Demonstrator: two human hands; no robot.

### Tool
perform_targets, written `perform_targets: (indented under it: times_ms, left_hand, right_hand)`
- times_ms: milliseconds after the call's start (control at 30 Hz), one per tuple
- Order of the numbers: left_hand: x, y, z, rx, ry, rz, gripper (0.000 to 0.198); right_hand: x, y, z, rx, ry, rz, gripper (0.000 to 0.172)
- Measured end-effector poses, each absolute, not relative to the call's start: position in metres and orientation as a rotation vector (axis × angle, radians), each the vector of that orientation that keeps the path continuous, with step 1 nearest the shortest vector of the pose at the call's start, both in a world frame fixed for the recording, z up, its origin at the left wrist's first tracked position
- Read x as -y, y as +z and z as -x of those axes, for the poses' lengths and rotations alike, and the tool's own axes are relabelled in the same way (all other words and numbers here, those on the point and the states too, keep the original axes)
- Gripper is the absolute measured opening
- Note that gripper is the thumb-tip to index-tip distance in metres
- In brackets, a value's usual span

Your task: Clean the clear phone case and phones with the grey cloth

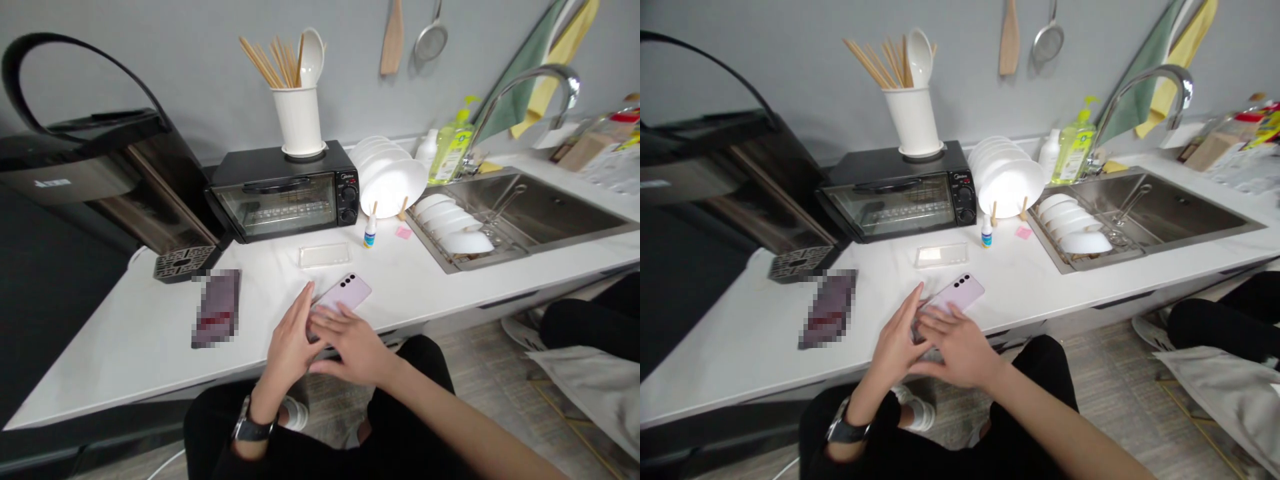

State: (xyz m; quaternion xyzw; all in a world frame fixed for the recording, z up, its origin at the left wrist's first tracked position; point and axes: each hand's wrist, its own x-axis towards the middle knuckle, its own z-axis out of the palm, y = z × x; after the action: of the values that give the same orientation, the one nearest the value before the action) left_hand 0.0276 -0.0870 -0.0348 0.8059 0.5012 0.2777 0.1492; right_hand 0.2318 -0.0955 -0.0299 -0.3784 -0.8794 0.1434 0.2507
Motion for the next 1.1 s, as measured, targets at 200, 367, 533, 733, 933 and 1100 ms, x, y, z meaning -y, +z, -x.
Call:
perform_targets:
  times_ms: [200,367,533,733,933,1100]
  left_hand:
    - [0.085,-0.035,-0.029,-1.451,0.797,-2.306,0.101]
    - [0.086,-0.032,-0.034,-1.493,0.804,-2.270,0.103]
    - [0.086,-0.035,-0.032,-1.457,0.797,-2.275,0.105]
    - [0.086,-0.033,-0.035,-1.487,0.807,-2.278,0.102]
    - [0.085,-0.036,-0.030,-1.432,0.790,-2.241,0.106]
    - [0.085,-0.035,-0.030,-1.418,0.810,-2.219,0.106]
  right_hand:
    - [0.077,-0.029,-0.243,2.389,0.317,1.156,0.063]
    - [0.095,-0.035,-0.259,2.287,0.146,1.374,0.063]
    - [0.105,-0.038,-0.239,2.432,0.237,1.130,0.082]
    - [0.086,-0.034,-0.272,2.323,-0.024,1.390,0.074]
    - [0.110,-0.039,-0.228,2.445,0.189,1.080,0.090]
    - [0.076,-0.040,-0.251,2.352,0.088,1.302,0.075]
